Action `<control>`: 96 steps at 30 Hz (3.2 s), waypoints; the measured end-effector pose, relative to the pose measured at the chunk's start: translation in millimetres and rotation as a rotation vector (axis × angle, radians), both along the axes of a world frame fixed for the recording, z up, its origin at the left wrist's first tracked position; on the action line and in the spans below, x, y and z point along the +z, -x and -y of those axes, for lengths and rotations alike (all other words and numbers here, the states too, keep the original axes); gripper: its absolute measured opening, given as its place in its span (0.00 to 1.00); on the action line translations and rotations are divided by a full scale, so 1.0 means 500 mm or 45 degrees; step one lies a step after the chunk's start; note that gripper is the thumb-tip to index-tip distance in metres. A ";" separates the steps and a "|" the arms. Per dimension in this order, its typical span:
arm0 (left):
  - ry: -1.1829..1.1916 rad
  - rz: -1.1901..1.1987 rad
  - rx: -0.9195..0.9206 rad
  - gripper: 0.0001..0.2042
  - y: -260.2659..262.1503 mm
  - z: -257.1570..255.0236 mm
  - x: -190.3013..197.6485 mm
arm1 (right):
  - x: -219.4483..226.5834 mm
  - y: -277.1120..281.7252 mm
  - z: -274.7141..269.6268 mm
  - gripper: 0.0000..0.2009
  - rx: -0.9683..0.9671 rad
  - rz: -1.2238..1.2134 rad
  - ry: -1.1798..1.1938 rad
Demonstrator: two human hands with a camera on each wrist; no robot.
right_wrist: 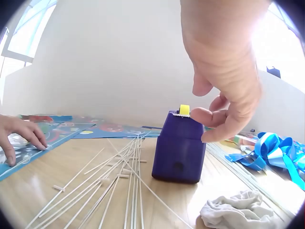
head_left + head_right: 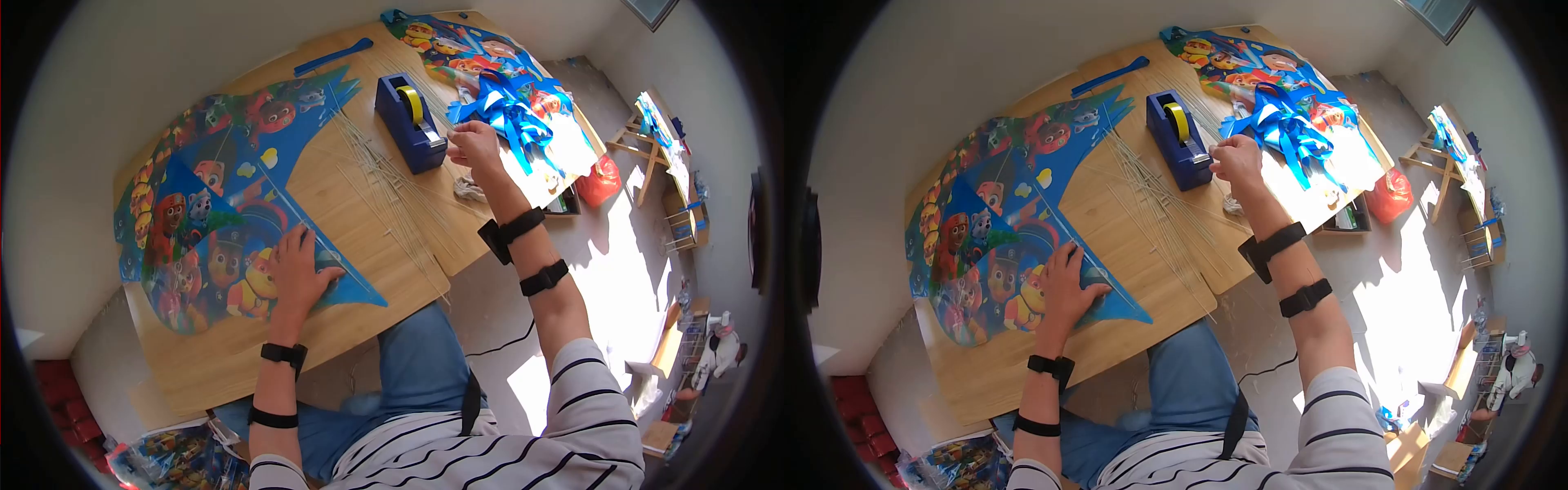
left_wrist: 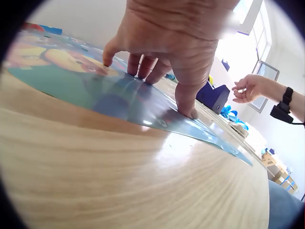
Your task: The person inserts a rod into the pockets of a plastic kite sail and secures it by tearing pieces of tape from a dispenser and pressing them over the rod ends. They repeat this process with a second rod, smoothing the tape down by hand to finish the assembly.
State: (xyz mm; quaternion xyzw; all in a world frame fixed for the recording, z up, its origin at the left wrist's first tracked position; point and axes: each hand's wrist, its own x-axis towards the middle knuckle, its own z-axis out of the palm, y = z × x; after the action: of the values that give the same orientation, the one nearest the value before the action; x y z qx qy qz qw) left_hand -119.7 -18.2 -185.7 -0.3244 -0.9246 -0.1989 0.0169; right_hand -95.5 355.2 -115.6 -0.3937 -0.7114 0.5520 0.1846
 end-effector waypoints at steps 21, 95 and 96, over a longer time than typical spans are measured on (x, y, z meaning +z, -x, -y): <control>0.013 0.018 -0.030 0.41 -0.001 -0.001 0.003 | -0.007 -0.022 0.014 0.07 0.079 -0.193 0.360; -0.305 0.062 -0.019 0.27 0.050 0.048 -0.008 | -0.137 0.246 0.458 0.08 1.294 0.494 -0.956; -0.305 0.054 -0.030 0.27 0.053 0.046 -0.010 | -0.136 0.245 0.458 0.08 1.298 0.492 -0.962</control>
State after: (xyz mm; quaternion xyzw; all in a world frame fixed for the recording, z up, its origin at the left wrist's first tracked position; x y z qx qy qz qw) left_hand -146.0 -41.2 -191.0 -0.3267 -0.8905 -0.3148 0.0337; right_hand -218.1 126.1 -183.4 -0.0077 -0.9736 0.2023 -0.1052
